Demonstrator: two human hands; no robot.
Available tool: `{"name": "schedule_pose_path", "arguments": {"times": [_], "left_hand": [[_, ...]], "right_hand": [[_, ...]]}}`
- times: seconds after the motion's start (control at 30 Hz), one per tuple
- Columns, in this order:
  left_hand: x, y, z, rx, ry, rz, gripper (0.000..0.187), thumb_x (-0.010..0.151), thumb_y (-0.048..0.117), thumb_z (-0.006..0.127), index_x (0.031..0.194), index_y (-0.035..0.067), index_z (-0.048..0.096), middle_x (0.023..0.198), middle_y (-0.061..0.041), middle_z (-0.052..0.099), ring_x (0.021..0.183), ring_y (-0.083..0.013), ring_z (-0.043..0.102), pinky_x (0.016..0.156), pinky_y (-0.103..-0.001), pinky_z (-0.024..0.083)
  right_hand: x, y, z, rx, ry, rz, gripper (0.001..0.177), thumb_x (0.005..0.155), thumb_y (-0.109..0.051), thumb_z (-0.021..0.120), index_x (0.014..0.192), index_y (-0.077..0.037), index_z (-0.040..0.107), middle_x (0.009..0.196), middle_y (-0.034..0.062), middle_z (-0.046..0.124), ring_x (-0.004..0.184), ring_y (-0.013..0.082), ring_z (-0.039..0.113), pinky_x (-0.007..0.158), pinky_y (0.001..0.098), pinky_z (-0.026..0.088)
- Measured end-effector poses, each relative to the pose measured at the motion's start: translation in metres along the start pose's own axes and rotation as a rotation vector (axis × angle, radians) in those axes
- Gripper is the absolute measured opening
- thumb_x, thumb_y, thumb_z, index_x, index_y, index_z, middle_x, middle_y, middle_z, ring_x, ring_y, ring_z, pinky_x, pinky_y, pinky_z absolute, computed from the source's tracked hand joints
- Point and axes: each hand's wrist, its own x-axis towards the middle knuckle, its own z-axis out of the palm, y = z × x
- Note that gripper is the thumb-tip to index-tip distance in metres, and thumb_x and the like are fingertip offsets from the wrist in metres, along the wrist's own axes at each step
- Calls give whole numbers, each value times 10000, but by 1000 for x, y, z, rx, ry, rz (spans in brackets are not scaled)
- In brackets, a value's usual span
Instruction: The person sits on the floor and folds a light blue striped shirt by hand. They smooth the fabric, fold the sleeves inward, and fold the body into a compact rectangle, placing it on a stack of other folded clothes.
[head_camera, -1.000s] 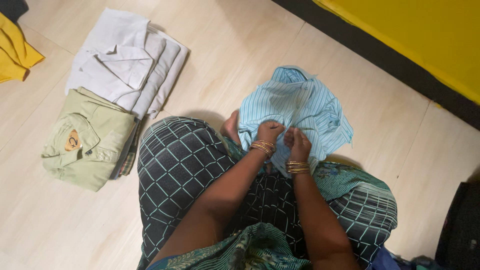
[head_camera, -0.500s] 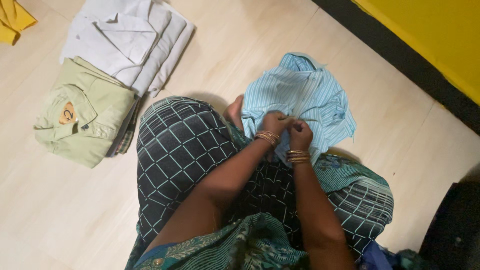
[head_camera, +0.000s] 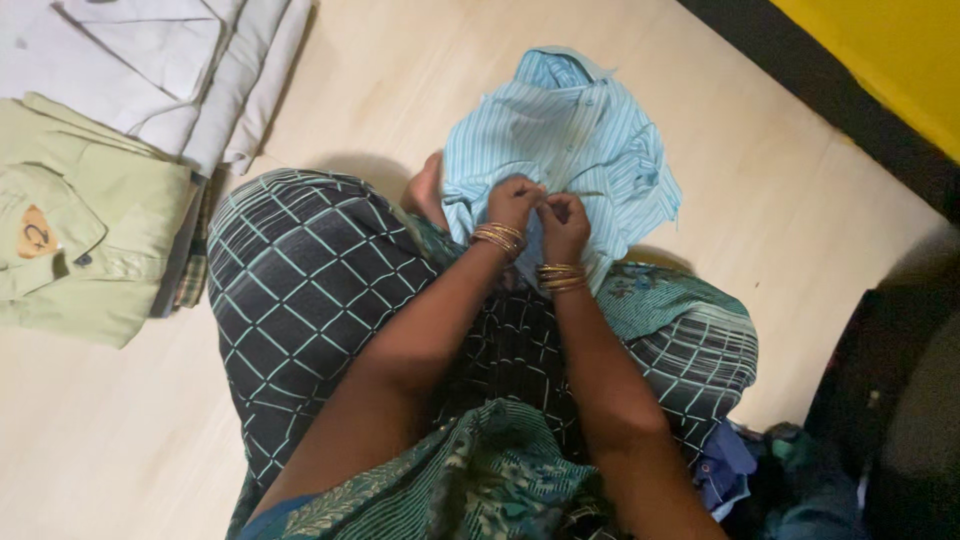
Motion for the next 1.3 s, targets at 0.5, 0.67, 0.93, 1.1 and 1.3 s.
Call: {"name": "schedule_pose_path", "arguments": {"times": [0.5, 0.67, 0.93, 1.1, 1.3], "left_hand": [[-6, 26, -1, -22, 47, -49, 249, 903, 166, 777, 741, 15, 662, 677, 37, 568, 649, -73, 471, 592, -283, 421], [-7, 19, 0, -68, 26, -9, 197, 898, 156, 774, 765, 32, 699, 710, 40, 585, 676, -71, 481, 612, -271, 415], [-14, 75, 1, -120, 137, 10, 107, 893, 155, 746, 879, 57, 705, 798, 29, 665, 726, -58, 556, 679, -251, 463], [-27, 168, -9, -888, -31, -260, 449, 1041, 390, 546, 690, 111, 542, 614, -19, 505, 578, -175, 512, 621, -358, 499], [-67, 247, -8, -1114, -452, -188, 696, 1124, 560, 234, 661, 78, 428, 616, -57, 402, 575, -211, 413, 607, -351, 403]], "right_hand": [[4, -16, -2, 308, 90, 107, 156, 1060, -190, 577, 1124, -60, 635, 917, -21, 641, 768, 63, 570, 683, 220, 493], [3, -11, 1, 190, 37, 52, 210, 1013, -74, 694, 1202, -28, 616, 1004, 11, 630, 824, 88, 540, 718, 247, 474], [11, -11, -3, 261, 130, 78, 317, 960, 5, 620, 1269, -54, 582, 1199, 25, 632, 1068, 111, 608, 938, 263, 521], [1, -91, 3, 481, 128, 210, 241, 1035, -102, 592, 1266, -43, 565, 1169, 56, 629, 1030, 144, 623, 906, 303, 536], [-24, -178, 15, 806, -201, 224, 345, 1102, -258, 567, 1326, 5, 557, 1120, 65, 626, 994, 151, 598, 964, 334, 498]]}}
